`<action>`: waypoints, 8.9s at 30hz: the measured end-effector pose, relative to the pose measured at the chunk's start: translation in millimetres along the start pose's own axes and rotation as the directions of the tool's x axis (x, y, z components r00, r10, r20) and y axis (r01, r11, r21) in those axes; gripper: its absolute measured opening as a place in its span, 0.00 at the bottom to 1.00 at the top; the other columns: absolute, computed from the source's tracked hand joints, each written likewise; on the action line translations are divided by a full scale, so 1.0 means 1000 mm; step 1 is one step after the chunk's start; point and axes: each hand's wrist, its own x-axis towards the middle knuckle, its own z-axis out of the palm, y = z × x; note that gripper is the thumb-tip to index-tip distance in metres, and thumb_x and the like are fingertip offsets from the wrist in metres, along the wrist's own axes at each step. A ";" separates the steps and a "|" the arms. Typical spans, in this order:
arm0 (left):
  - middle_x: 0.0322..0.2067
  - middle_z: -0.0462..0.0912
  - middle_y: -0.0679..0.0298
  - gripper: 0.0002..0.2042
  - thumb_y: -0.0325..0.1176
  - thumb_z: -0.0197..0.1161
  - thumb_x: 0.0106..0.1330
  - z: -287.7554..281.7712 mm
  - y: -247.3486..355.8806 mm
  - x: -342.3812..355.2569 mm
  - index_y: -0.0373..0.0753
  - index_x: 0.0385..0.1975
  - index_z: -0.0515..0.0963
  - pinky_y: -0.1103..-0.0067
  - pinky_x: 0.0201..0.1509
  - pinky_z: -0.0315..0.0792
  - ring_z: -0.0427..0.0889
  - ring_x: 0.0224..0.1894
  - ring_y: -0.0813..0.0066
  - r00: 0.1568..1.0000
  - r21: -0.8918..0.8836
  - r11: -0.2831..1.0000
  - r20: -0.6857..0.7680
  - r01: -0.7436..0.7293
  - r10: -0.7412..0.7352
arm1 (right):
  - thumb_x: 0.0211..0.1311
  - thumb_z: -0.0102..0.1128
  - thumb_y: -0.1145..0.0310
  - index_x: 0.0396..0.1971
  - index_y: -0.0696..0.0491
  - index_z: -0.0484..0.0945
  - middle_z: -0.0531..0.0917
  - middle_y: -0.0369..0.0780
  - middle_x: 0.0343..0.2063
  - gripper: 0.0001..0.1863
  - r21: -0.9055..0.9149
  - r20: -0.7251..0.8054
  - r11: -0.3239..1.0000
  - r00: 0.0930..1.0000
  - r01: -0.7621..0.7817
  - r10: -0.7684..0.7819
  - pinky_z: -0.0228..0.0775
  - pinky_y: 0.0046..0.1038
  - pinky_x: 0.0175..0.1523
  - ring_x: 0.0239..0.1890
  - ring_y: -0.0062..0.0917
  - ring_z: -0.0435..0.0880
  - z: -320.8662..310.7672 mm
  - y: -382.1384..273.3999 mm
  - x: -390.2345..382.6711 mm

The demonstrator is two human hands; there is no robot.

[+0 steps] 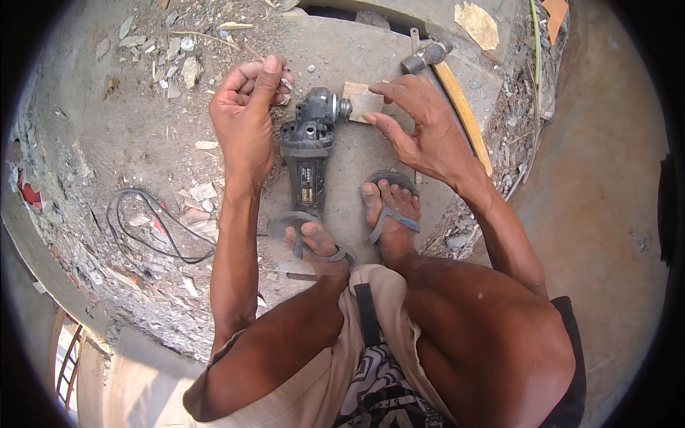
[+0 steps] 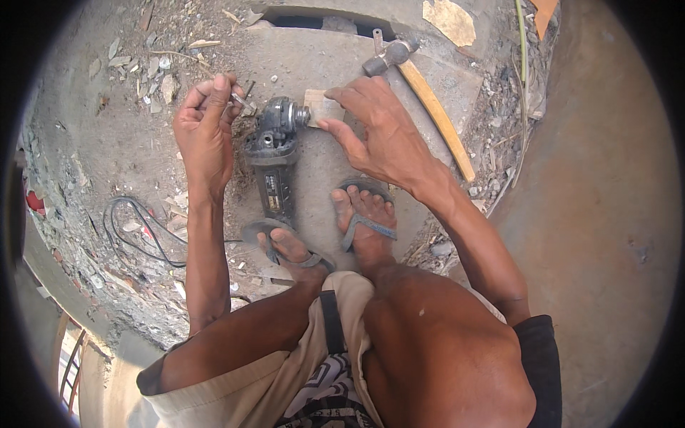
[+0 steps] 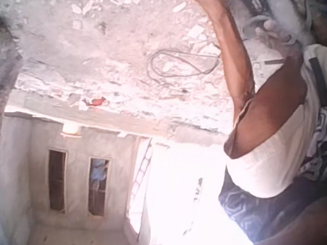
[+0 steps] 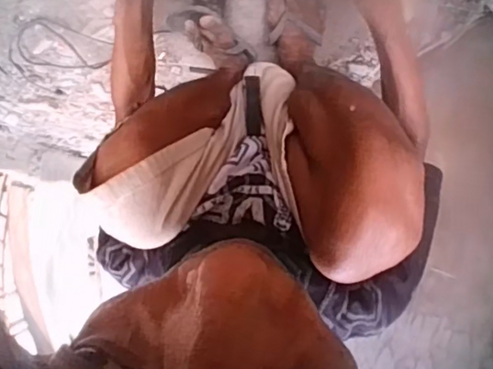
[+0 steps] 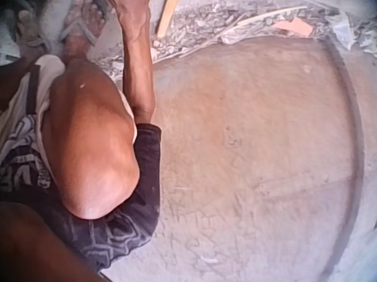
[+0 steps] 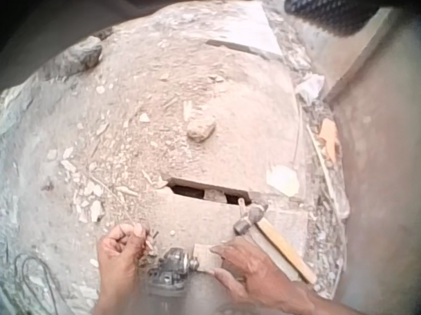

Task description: The person uses a hammer to tap a small metal piece into the chuck of a handheld power tool. They repeatedly insert and remove the piece, adjust the chuck, and attempt to secure the component. The person then picks up a white cylindrical object and positions it near the tool.

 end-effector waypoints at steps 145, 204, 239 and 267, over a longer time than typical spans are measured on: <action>0.35 0.90 0.60 0.07 0.27 0.71 0.72 0.032 -0.026 -0.024 0.32 0.43 0.85 0.84 0.40 0.78 0.86 0.36 0.81 0.949 0.321 0.895 0.049 -0.309 0.310 | 0.64 0.73 0.60 0.51 0.53 0.78 0.75 0.38 0.37 0.21 0.156 -0.093 0.971 0.981 0.184 -0.171 0.58 0.36 0.51 0.42 0.32 0.73 0.051 0.018 0.004; 0.31 0.89 0.61 0.06 0.20 0.75 0.58 0.019 -0.019 -0.001 0.33 0.35 0.89 0.77 0.37 0.77 0.85 0.33 0.73 0.684 0.345 0.617 0.554 -0.708 0.475 | 0.59 0.75 0.66 0.47 0.55 0.79 0.78 0.40 0.37 0.19 0.156 -0.088 0.957 0.969 0.244 -0.233 0.61 0.38 0.51 0.44 0.36 0.76 0.054 0.029 0.008; 0.42 0.88 0.58 0.15 0.29 0.73 0.63 -0.001 -0.008 0.000 0.37 0.50 0.87 0.70 0.57 0.75 0.83 0.50 0.61 0.792 0.446 0.719 0.562 -0.533 0.238 | 0.63 0.69 0.81 0.41 0.60 0.86 0.87 0.43 0.33 0.07 0.432 -0.334 0.835 0.921 0.340 -0.203 0.76 0.28 0.38 0.31 0.29 0.86 0.020 -0.006 0.026; 0.46 0.82 0.57 0.18 0.28 0.78 0.53 0.012 -0.010 -0.003 0.32 0.44 0.83 0.63 0.61 0.73 0.75 0.54 0.53 0.655 0.559 0.384 0.733 -0.735 0.184 | 0.67 0.68 0.74 0.40 0.61 0.85 0.87 0.44 0.30 0.06 0.515 -0.330 0.820 0.941 0.251 -0.080 0.77 0.28 0.35 0.29 0.29 0.88 0.024 0.001 0.030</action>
